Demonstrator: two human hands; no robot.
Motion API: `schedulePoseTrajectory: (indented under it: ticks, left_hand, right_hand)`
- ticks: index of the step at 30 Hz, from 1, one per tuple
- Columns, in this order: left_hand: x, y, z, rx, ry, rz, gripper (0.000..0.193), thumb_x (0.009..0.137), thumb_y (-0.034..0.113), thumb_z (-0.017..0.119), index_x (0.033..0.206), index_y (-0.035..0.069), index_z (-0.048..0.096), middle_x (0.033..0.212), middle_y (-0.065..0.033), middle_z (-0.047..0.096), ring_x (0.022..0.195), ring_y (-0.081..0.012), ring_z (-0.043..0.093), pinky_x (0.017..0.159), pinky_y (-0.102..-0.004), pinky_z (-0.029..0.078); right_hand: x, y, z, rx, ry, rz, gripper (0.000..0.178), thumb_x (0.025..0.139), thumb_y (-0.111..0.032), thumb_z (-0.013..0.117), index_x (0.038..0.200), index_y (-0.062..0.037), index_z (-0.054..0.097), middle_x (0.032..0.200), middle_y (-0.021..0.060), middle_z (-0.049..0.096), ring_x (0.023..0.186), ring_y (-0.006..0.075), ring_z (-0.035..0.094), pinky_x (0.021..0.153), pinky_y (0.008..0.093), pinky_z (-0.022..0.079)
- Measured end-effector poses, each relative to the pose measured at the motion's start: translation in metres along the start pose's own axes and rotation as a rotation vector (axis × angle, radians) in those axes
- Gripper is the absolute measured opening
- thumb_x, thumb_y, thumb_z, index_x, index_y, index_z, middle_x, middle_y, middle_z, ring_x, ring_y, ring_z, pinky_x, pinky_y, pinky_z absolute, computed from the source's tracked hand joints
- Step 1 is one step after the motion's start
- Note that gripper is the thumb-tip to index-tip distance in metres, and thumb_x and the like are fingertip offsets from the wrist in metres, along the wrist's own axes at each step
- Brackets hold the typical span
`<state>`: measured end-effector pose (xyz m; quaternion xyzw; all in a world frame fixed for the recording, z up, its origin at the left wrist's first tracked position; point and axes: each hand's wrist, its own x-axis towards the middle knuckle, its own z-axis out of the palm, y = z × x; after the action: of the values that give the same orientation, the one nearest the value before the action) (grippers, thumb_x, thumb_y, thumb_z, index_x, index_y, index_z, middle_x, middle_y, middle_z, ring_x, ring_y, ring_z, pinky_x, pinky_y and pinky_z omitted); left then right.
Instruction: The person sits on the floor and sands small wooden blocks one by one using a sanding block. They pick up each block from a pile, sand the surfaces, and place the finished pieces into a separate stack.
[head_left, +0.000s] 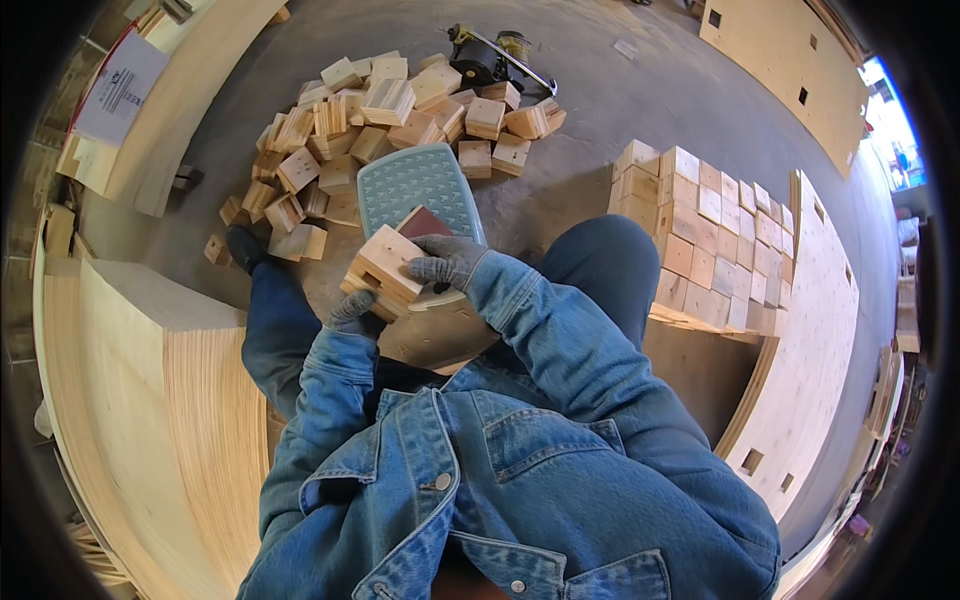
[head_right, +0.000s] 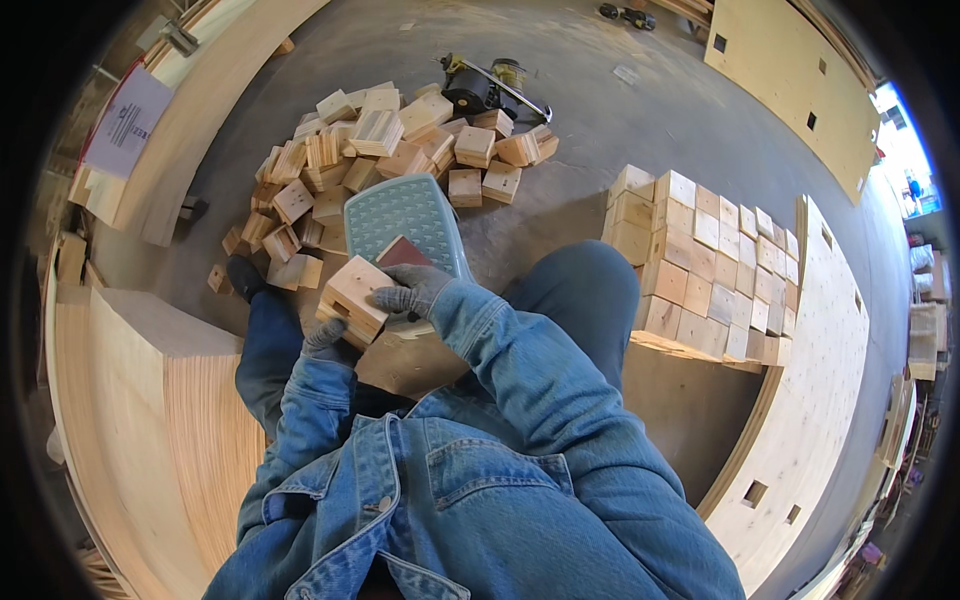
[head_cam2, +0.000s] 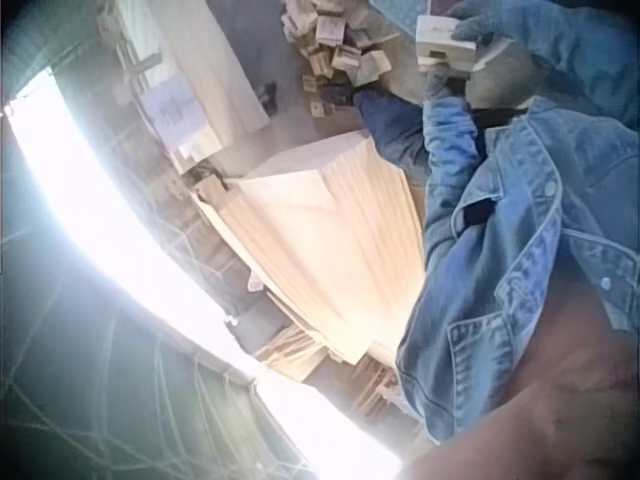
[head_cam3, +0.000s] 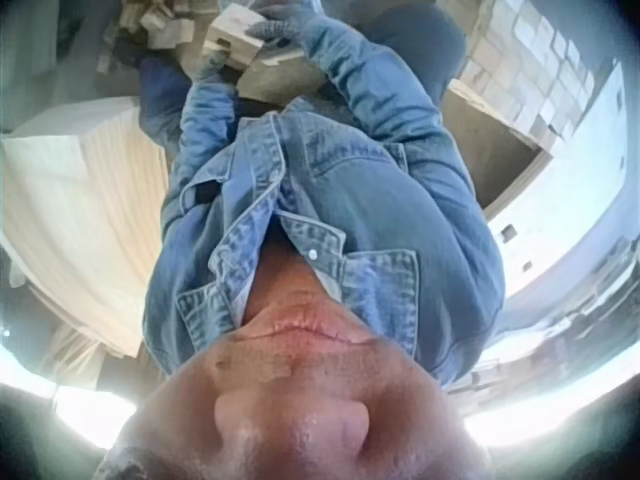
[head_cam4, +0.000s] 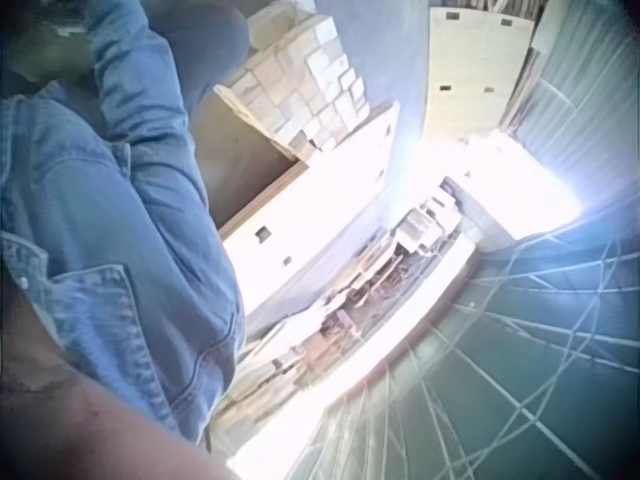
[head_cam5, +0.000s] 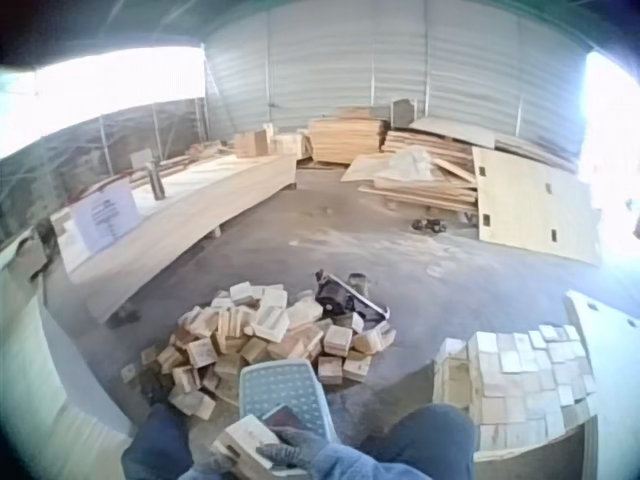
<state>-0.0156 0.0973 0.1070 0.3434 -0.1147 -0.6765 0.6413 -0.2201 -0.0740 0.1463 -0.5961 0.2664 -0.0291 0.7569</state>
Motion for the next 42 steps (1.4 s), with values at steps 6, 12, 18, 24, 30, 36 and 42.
schedulePoseTrajectory:
  ticks: [6, 12, 18, 24, 30, 36, 42]
  left_hand:
    - [0.004, 0.008, 0.004, -0.056, -0.057, -0.011, 0.115, 0.074, 0.051, 0.091, 0.162, 0.006, 0.034, 0.152, -0.0243, 0.053, 0.133, -0.0474, 0.059, 0.099, -0.0665, 0.058]
    - [0.001, 0.005, 0.008, 0.085, -0.169, -0.130, 0.118, 0.079, 0.070, 0.079, 0.164, 0.003, 0.032, 0.160, -0.0258, 0.046, 0.140, -0.0447, 0.053, 0.113, -0.0604, 0.050]
    - [-0.020, 0.002, 0.002, 0.197, -0.238, -0.252, 0.112, 0.085, 0.077, 0.068, 0.161, 0.000, 0.037, 0.156, -0.0232, 0.051, 0.139, -0.0407, 0.056, 0.118, -0.0536, 0.047]
    - [-0.015, -0.016, -0.015, 0.187, -0.142, -0.191, 0.111, 0.086, 0.078, 0.067, 0.160, 0.000, 0.040, 0.153, -0.0214, 0.055, 0.135, -0.0401, 0.059, 0.113, -0.0558, 0.050]
    - [0.013, -0.001, -0.012, 0.049, -0.114, -0.269, 0.115, 0.084, 0.089, 0.060, 0.160, 0.005, 0.044, 0.151, -0.0205, 0.058, 0.132, -0.0419, 0.061, 0.113, -0.0584, 0.049]
    - [0.020, -0.005, -0.078, -0.182, 0.420, -0.154, 0.071, 0.101, 0.068, 0.056, 0.141, 0.009, 0.062, 0.125, -0.0129, 0.071, 0.101, -0.0342, 0.067, 0.089, -0.0512, 0.056]
    - [0.021, -0.016, -0.089, -0.103, 0.668, -0.144, 0.045, 0.102, 0.052, 0.066, 0.124, 0.012, 0.067, 0.110, -0.0092, 0.074, 0.092, -0.0301, 0.068, 0.080, -0.0470, 0.056]
  right_hand:
    - [0.015, 0.023, -0.013, 0.160, 0.026, -0.111, 0.080, 0.093, -0.038, 0.085, 0.156, -0.0017, 0.050, 0.141, 0.0152, 0.066, 0.126, 0.0263, 0.064, 0.106, 0.0370, 0.053]
    - [0.002, 0.007, -0.006, 0.184, -0.178, -0.224, 0.085, 0.085, -0.028, 0.092, 0.153, 0.0024, 0.051, 0.142, 0.0190, 0.065, 0.131, 0.0295, 0.062, 0.112, 0.0390, 0.050]
    - [0.005, -0.001, 0.004, 0.009, -0.423, -0.156, 0.098, 0.074, -0.025, 0.098, 0.155, 0.0010, 0.050, 0.149, 0.0197, 0.062, 0.139, 0.0310, 0.058, 0.119, 0.0416, 0.043]
    - [-0.009, -0.019, -0.004, -0.284, -0.302, -0.104, 0.097, 0.070, -0.013, 0.098, 0.155, -0.0012, 0.052, 0.146, 0.0173, 0.064, 0.138, 0.0318, 0.058, 0.118, 0.0426, 0.044]
    - [-0.002, -0.007, -0.016, 0.112, -0.072, -0.150, 0.093, 0.069, -0.015, 0.100, 0.150, 0.0009, 0.055, 0.133, 0.0153, 0.070, 0.124, 0.0282, 0.067, 0.105, 0.0407, 0.057]
    - [-0.003, 0.008, -0.049, 0.768, 0.352, -0.263, 0.066, 0.087, -0.029, 0.090, 0.139, -0.0005, 0.062, 0.122, 0.0122, 0.074, 0.108, 0.0265, 0.072, 0.090, 0.0419, 0.060]
    - [-0.020, 0.001, -0.086, 1.125, 0.527, -0.400, 0.066, 0.085, -0.035, 0.091, 0.137, -0.0048, 0.062, 0.123, 0.0130, 0.072, 0.110, 0.0304, 0.069, 0.088, 0.0472, 0.058]
